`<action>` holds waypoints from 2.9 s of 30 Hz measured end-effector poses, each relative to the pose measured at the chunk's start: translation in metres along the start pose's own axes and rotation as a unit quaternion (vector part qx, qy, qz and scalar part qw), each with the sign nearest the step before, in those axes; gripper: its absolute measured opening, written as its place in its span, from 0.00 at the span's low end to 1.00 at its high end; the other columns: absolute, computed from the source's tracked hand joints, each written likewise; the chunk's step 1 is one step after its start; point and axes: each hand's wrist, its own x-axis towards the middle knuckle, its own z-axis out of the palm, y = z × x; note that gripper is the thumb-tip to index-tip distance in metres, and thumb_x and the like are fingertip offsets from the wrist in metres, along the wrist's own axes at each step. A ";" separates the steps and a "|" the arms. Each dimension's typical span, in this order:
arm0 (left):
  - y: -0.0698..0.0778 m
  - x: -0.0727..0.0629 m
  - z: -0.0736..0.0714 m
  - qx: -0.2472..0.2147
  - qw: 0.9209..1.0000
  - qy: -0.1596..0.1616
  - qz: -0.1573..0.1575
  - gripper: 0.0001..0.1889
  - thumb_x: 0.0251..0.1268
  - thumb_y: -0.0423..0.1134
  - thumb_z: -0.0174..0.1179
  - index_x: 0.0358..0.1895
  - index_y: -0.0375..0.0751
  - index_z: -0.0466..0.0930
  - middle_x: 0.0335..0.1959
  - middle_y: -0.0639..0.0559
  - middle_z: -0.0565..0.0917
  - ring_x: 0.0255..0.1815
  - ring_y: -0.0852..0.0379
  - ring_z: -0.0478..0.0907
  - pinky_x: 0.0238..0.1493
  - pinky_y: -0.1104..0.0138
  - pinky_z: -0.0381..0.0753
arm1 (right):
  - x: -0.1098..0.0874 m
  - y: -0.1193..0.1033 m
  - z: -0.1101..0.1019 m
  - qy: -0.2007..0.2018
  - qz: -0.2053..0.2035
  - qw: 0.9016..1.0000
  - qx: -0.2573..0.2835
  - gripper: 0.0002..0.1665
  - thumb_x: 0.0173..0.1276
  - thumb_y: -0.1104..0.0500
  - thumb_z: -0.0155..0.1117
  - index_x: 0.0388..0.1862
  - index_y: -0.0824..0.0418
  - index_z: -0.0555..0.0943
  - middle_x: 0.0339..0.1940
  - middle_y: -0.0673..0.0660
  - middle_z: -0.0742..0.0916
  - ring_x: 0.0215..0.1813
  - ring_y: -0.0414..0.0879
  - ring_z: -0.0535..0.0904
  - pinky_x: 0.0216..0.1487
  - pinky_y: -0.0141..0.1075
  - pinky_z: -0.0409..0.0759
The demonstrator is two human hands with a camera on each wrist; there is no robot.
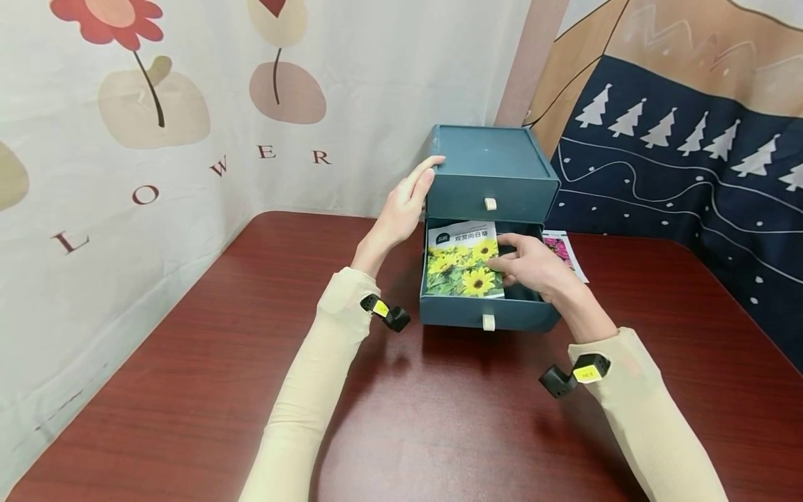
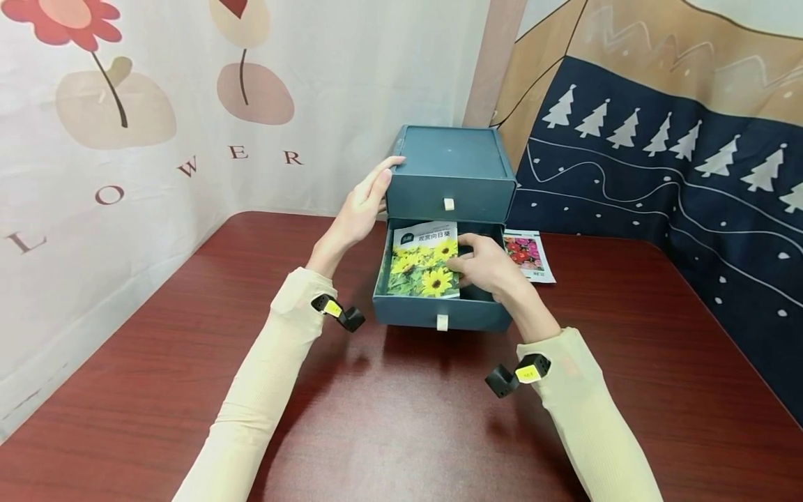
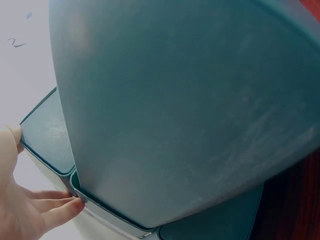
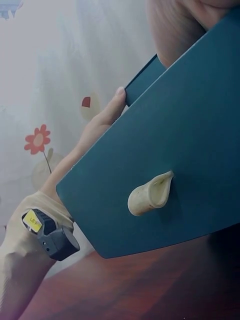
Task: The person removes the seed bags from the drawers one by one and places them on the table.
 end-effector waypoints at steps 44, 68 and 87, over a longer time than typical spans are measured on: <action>-0.002 0.002 0.000 0.001 1.000 0.002 0.004 0.25 0.85 0.53 0.36 0.77 0.56 0.64 0.18 0.47 0.60 0.19 0.47 0.60 0.29 0.61 0.65 | -0.015 -0.009 -0.013 0.033 0.010 0.999 0.037 0.32 0.81 0.59 0.52 0.79 0.67 0.59 0.60 0.69 0.80 0.40 0.39 0.82 0.43 0.28 0.81; -0.003 0.002 -0.001 0.009 1.000 0.005 -0.008 0.26 0.85 0.56 0.35 0.78 0.57 0.62 0.24 0.45 0.63 0.24 0.47 0.64 0.36 0.61 0.68 | -0.032 -0.016 -0.020 0.003 0.002 0.999 0.044 0.30 0.80 0.60 0.54 0.76 0.67 0.63 0.52 0.61 0.85 0.39 0.41 0.85 0.40 0.30 0.82; -0.002 0.001 0.000 0.001 1.000 0.003 -0.002 0.26 0.85 0.54 0.35 0.78 0.56 0.62 0.20 0.47 0.59 0.21 0.47 0.60 0.31 0.62 0.65 | -0.045 -0.020 -0.030 -0.005 -0.015 0.999 0.051 0.34 0.80 0.59 0.56 0.79 0.66 0.60 0.49 0.56 0.87 0.40 0.41 0.86 0.42 0.32 0.83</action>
